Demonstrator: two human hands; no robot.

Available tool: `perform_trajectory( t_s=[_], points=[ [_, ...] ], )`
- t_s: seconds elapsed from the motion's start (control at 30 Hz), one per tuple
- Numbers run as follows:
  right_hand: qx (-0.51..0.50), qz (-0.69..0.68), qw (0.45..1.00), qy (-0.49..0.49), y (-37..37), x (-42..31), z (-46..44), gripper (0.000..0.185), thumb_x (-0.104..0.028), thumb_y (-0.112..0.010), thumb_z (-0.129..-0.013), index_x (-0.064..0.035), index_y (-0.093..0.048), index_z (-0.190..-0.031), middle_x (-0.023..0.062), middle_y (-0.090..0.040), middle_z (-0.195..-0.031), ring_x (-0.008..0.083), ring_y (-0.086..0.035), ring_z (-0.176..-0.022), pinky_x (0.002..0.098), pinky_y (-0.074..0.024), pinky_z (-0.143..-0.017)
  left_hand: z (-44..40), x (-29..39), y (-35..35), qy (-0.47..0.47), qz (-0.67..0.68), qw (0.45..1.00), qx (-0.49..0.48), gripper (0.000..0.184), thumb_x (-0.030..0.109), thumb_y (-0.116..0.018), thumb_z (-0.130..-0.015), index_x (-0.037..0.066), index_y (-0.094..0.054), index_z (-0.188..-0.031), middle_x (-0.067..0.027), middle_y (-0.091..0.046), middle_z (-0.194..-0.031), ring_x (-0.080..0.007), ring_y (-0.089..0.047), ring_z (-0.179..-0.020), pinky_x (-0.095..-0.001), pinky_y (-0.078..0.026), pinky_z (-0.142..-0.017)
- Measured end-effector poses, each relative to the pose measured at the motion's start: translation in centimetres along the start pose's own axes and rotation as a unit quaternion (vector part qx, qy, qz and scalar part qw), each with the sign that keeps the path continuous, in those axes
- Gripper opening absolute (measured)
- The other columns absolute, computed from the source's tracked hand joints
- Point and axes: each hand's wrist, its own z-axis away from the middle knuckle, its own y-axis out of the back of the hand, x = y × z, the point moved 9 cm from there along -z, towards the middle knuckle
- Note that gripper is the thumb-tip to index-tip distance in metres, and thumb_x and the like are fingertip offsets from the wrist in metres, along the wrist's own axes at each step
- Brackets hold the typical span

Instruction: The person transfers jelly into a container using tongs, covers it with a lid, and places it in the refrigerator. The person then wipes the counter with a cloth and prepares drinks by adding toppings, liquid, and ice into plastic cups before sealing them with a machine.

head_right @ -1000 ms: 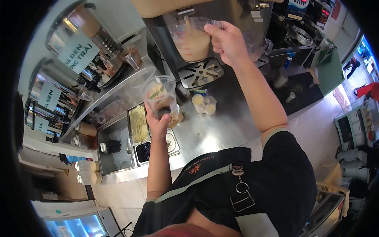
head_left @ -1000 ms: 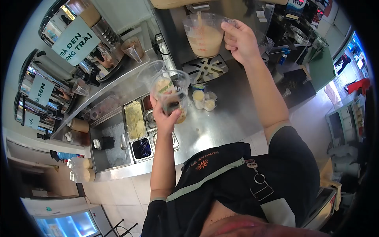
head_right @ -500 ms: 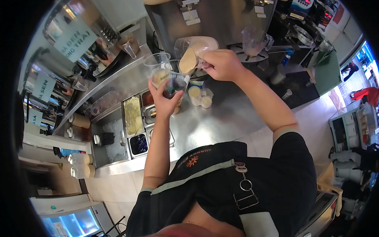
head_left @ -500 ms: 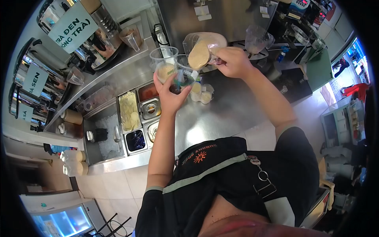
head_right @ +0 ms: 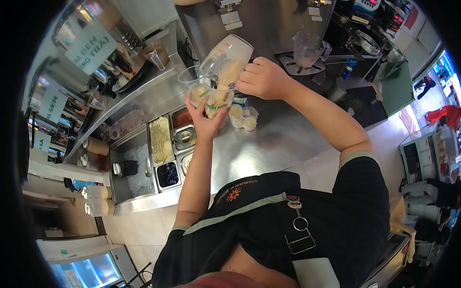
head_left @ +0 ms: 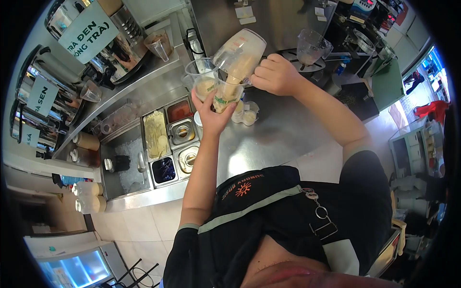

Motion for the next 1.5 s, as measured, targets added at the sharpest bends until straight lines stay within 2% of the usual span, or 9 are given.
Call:
perform_trajectory(
  t_s=[0.17, 0.23, 0.47, 0.57, 0.63, 0.73, 0.97, 1.3, 1.5],
  points=[
    [0.007, -0.094, 0.985, -0.141, -1.4, 1.8, 1.7, 0.019, -0.011, -0.072, -0.068, -0.0118, -0.057, -0.080, -0.0007, -0.052, -0.072, 0.0133, -0.052, -0.066, 0.0263, -0.0388, -0.060, 0.1, -1.2, -0.5, 0.013, 0.035, 0.999, 0.008, 0.066, 0.032, -0.089, -0.059, 0.003, -0.066, -0.113, -0.0235, -0.024, -0.148, -0.0386, -0.039, -0.130, -0.0432, -0.032, -0.110],
    [0.085, -0.353, 0.802, -0.474, -3.8, 5.3, 5.6, 0.019, -0.012, -0.075, -0.077, -0.0080, -0.058, -0.082, -0.0020, -0.054, -0.073, 0.0079, -0.050, -0.065, 0.0232, -0.0391, -0.061, 0.1, -0.9, -0.9, 0.005, 0.039, 0.999, -0.014, 0.067, 0.032, -0.089, -0.059, 0.003, -0.065, -0.115, -0.0227, -0.024, -0.148, -0.0376, -0.039, -0.131, -0.0425, -0.031, -0.110],
    [0.254, -0.575, 0.530, -0.569, -10.0, 6.8, 11.1, 0.017, -0.014, -0.072, -0.086, -0.0039, -0.058, -0.089, -0.0051, -0.055, -0.077, 0.0033, -0.049, -0.071, 0.0215, -0.0412, -0.066, 1.6, -0.2, -0.3, 0.033, 0.135, 0.990, 0.010, 0.064, 0.030, -0.086, -0.061, 0.001, -0.066, -0.114, -0.0203, -0.026, -0.148, -0.0336, -0.037, -0.133, -0.0408, -0.031, -0.110],
    [0.193, -0.489, 0.601, -0.601, -8.7, 6.8, 11.5, 0.024, -0.015, -0.072, -0.085, -0.0029, -0.058, -0.100, -0.0003, -0.056, -0.087, 0.0095, -0.053, -0.082, 0.0257, -0.0439, -0.076, 3.6, 2.0, 1.0, 0.185, 0.426, 0.886, -0.014, 0.083, 0.037, -0.085, -0.063, -0.002, -0.053, -0.130, -0.0146, -0.045, -0.135, -0.0246, -0.048, -0.124, -0.0379, -0.038, -0.106],
    [0.150, -0.215, 0.782, -0.565, -4.3, 7.6, 11.2, 0.044, -0.015, -0.073, -0.082, -0.0012, -0.053, -0.119, 0.0095, -0.053, -0.115, 0.0228, -0.051, -0.106, 0.0345, -0.0394, -0.095, 4.2, 4.7, 4.5, 0.190, 0.457, 0.869, 0.010, 0.092, 0.039, -0.085, -0.063, -0.002, -0.046, -0.136, -0.0137, -0.047, -0.134, -0.0234, -0.049, -0.123, -0.0374, -0.039, -0.105],
    [0.367, -0.362, 0.716, -0.470, 1.7, 5.2, 5.9, 0.036, -0.001, -0.060, -0.083, 0.0008, -0.052, -0.118, 0.0145, -0.055, -0.120, 0.0221, -0.053, -0.106, 0.0364, -0.0378, -0.098, 8.2, 6.0, 11.8, 0.157, 0.493, 0.855, 0.009, 0.107, 0.039, -0.084, -0.066, -0.001, -0.027, -0.148, -0.0116, -0.048, -0.135, -0.0213, -0.050, -0.121, -0.0368, -0.042, -0.101],
    [-0.006, -0.684, 0.728, 0.050, 5.7, -15.3, -21.2, 0.027, -0.017, -0.064, -0.079, -0.0018, -0.060, -0.101, 0.0121, -0.059, -0.101, 0.0261, -0.059, -0.091, 0.0375, -0.0460, -0.082, 19.9, 6.4, 27.4, 0.184, 0.456, 0.862, 0.122, 0.106, 0.040, -0.084, -0.064, -0.002, -0.030, -0.146, -0.0149, -0.046, -0.136, -0.0260, -0.049, -0.124, -0.0406, -0.044, -0.100],
    [0.013, -0.744, 0.625, 0.234, 0.1, -40.7, -45.8, 0.075, -0.042, -0.077, -0.073, -0.0003, -0.050, -0.128, 0.0166, -0.051, -0.135, 0.0285, -0.058, -0.111, 0.0404, -0.0461, -0.089, 34.4, 10.1, 52.1, 0.190, 0.373, 0.861, 0.290, 0.105, 0.041, -0.085, -0.061, -0.002, -0.035, -0.143, -0.0195, -0.044, -0.139, -0.0327, -0.046, -0.126, -0.0460, -0.046, -0.098],
    [-0.252, -0.744, 0.542, 0.300, -4.2, -54.6, -51.9, 0.084, -0.025, -0.080, -0.066, -0.0061, -0.041, -0.138, 0.0167, -0.050, -0.133, 0.0339, -0.054, -0.119, 0.0384, -0.0456, -0.097, 37.6, 11.0, 60.1, 0.285, 0.343, 0.813, 0.375, 0.104, 0.042, -0.085, -0.059, -0.003, -0.038, -0.141, -0.0223, -0.042, -0.141, -0.0368, -0.045, -0.128, -0.0492, -0.047, -0.097]
  ],
)
